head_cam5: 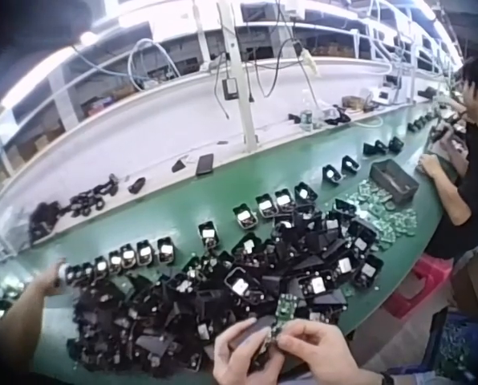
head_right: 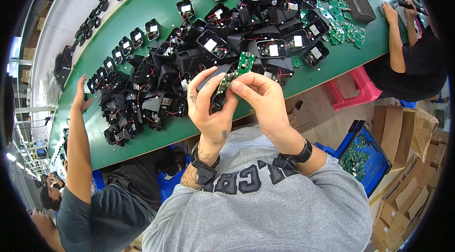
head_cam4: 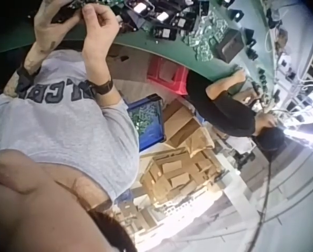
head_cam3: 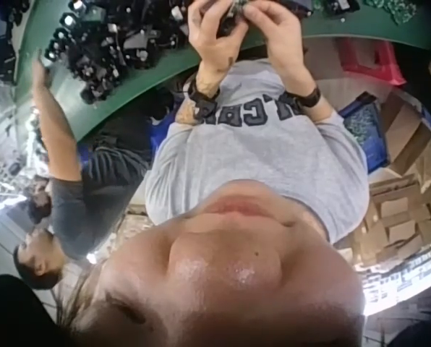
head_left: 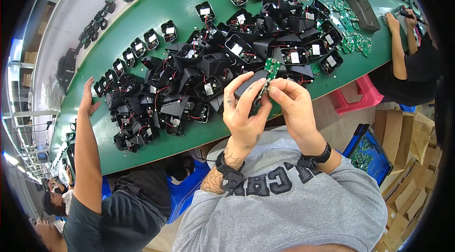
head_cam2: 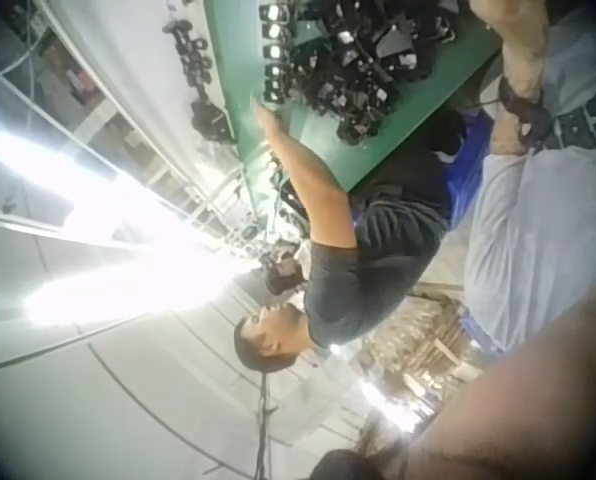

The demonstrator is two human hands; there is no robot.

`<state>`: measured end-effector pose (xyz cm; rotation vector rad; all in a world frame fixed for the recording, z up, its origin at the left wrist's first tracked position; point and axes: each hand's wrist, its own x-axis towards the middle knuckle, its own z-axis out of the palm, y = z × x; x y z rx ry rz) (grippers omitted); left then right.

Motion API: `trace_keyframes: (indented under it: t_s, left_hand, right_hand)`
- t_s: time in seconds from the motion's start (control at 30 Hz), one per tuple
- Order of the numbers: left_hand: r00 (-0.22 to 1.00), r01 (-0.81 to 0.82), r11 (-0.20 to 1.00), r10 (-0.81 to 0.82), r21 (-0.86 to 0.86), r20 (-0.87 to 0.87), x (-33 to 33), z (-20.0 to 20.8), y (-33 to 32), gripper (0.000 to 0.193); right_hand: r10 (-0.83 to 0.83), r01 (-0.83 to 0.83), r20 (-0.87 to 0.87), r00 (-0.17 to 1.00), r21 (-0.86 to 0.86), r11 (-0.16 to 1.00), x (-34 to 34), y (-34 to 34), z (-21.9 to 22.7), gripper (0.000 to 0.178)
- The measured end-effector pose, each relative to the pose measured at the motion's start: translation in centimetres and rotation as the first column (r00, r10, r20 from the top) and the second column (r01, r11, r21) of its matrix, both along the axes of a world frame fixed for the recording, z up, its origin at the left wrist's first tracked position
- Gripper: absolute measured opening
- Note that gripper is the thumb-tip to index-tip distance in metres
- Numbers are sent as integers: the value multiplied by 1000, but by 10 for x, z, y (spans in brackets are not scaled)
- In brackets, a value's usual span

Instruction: The person picks up a black plastic housing and a green circuit board, fits the board into the housing by hand, and places the assembled unit onto the green work surface.

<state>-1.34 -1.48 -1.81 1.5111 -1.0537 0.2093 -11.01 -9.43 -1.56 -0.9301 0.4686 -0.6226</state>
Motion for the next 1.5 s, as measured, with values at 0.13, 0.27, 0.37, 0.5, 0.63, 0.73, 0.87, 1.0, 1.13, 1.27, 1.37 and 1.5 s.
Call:
trace_keyframes:
  t_s: [0.13,0.27,0.37,0.5,0.63,0.73,0.87,1.0,1.13,1.27,1.37,1.5]
  left_hand:
    - [1000,4,1000,-4,3,18,-1,-1,0,45]
    - [1000,1,1000,-1,5,15,-3,-1,0,46]
    - [1000,8,1000,-8,18,19,-3,-1,0,46]
    - [1000,20,999,-20,26,22,-3,-3,1,47]
    - [999,-8,999,6,50,41,-4,-3,1,44]
    - [998,-24,998,20,62,58,-8,2,4,40]
    - [989,-80,994,71,69,131,-8,-3,1,31]
    - [983,-96,991,80,92,164,-15,7,3,30]
    - [994,-36,998,30,48,107,-21,6,-2,29]
    - [1000,-1,1000,1,24,11,-27,6,-2,32]
    - [998,57,998,-57,3,34,-22,7,-5,33]
    - [970,243,946,-242,214,-29,-2,19,-9,35]
  right_hand:
    - [-13,13,-15,1000,-11,1000,-2,1,2,9]
    - [-15,13,-27,1000,-72,997,-4,1,0,9]
    - [-7,5,-36,999,-70,998,-5,1,-2,10]
    - [22,-23,-38,999,-19,1000,-4,-3,-4,9]
    - [41,-39,-50,998,45,998,-3,-5,-8,9]
    - [43,-43,-27,999,35,998,-3,-2,-6,9]
    - [89,-83,-63,994,93,992,0,-5,-15,10]
    - [118,-124,46,992,148,981,0,-4,-16,12]
    - [98,-103,57,994,85,991,-8,-9,-11,11]
    - [113,-122,88,990,103,987,-10,-13,-11,15]
    - [88,-90,56,995,26,996,-13,-20,-10,16]
    - [-124,58,-141,982,-401,914,-16,-31,0,29]
